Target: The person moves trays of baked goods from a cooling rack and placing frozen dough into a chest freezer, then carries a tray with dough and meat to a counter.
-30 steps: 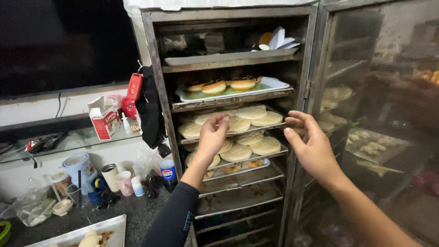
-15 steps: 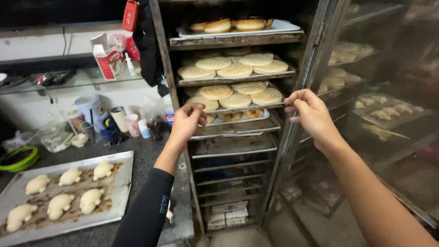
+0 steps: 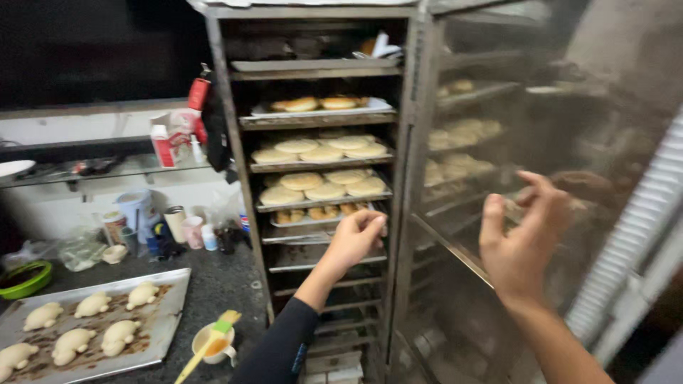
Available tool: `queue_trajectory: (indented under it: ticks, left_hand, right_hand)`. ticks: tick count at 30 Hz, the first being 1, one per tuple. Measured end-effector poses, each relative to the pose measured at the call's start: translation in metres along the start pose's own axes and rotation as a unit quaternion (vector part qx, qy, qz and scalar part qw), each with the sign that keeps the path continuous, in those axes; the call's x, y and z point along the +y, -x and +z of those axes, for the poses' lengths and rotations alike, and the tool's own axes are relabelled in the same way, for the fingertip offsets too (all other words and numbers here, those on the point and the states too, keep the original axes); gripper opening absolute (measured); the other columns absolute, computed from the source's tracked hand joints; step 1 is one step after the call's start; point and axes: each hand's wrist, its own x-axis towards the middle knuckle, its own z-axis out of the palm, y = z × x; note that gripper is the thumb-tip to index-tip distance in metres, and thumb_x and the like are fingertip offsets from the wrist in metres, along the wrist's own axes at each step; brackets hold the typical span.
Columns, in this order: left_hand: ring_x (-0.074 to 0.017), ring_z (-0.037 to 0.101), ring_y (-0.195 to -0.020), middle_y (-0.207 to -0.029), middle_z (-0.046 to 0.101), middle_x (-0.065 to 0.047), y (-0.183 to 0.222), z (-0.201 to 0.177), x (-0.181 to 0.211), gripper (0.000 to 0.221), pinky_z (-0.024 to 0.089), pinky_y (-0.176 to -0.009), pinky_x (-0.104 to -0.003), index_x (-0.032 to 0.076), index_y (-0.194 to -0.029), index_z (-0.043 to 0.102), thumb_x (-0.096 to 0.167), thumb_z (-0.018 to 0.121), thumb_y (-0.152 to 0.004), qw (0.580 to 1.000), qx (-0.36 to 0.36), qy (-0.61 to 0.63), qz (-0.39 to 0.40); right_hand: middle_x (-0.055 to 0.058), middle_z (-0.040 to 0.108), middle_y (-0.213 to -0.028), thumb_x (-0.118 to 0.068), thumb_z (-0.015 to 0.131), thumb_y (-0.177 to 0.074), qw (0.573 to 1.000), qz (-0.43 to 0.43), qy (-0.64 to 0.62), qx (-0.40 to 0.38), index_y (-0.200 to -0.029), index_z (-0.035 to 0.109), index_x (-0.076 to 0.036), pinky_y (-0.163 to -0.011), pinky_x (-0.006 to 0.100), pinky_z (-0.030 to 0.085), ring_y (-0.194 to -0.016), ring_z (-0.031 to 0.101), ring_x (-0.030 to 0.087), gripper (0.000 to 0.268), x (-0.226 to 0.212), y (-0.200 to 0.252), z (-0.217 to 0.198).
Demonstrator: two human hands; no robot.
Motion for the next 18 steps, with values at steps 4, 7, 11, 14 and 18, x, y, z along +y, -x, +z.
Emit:
queue_trajectory:
  ticks: [4, 7, 11, 14, 18]
  left_hand:
    - [-0.0109, 0.067, -0.071, -0.09, 0.074, -0.006, 0.017, 0.081, 0.015, 0.032, 0.054, -0.067, -0.027, -0.001, -0.119, 0.068, 0.024, 0.063, -0.1, 0.996, -0.081, -0.028, 0.02]
    - [-0.0136, 0.07, -0.079, -0.1, 0.076, -0.007, 0.035, 0.135, 0.026, 0.038, 0.057, -0.074, -0.029, 0.0, -0.125, 0.067, 0.026, 0.064, -0.098, 0.988, -0.125, -0.072, 0.046]
    - [-0.0162, 0.072, -0.103, -0.117, 0.075, -0.012, 0.058, 0.174, 0.035, 0.048, 0.057, -0.089, -0.032, 0.001, -0.136, 0.061, 0.029, 0.067, -0.098, 0.977, -0.162, -0.093, 0.105]
    - [-0.0194, 0.072, -0.101, -0.116, 0.075, -0.014, 0.072, 0.179, 0.04, 0.056, 0.058, -0.087, -0.033, 0.003, -0.14, 0.055, 0.033, 0.069, -0.094, 0.978, -0.171, -0.071, 0.092]
    - [-0.0174, 0.07, -0.099, -0.117, 0.072, -0.012, 0.085, 0.159, 0.056, 0.059, 0.057, -0.085, -0.033, 0.003, -0.142, 0.055, 0.035, 0.071, -0.095, 0.987, -0.1, -0.084, 0.096]
  right_hand:
    - [0.018, 0.037, -0.126, -0.012, 0.062, -0.103, 0.985, 0.016, 0.032, 0.167, -0.143, 0.036, 0.001, -0.108, 0.047, 0.033, -0.118, 0.039, 0.026, 0.049, 0.05, 0.043, -0.064]
    - [0.029, 0.041, -0.143, -0.027, 0.052, -0.113, 0.989, 0.107, 0.056, 0.083, -0.152, 0.032, 0.009, -0.109, 0.048, 0.035, -0.131, 0.042, 0.036, 0.057, 0.094, 0.057, -0.085]
    - [0.018, 0.067, -0.132, -0.063, 0.026, -0.106, 0.927, 0.355, -0.081, -0.088, -0.137, 0.062, 0.0, -0.097, 0.036, 0.049, -0.12, 0.065, 0.025, 0.079, 0.118, 0.059, -0.093]
    - [0.013, 0.074, -0.117, -0.069, 0.018, -0.102, 0.915, 0.356, -0.153, -0.114, -0.127, 0.068, -0.001, -0.085, 0.037, 0.051, -0.107, 0.07, 0.023, 0.087, 0.103, 0.064, -0.092]
    - [0.015, 0.073, -0.11, -0.071, 0.017, -0.103, 0.915, 0.332, -0.19, -0.13, -0.12, 0.069, 0.0, -0.085, 0.038, 0.051, -0.102, 0.069, 0.024, 0.089, 0.061, 0.081, -0.077]
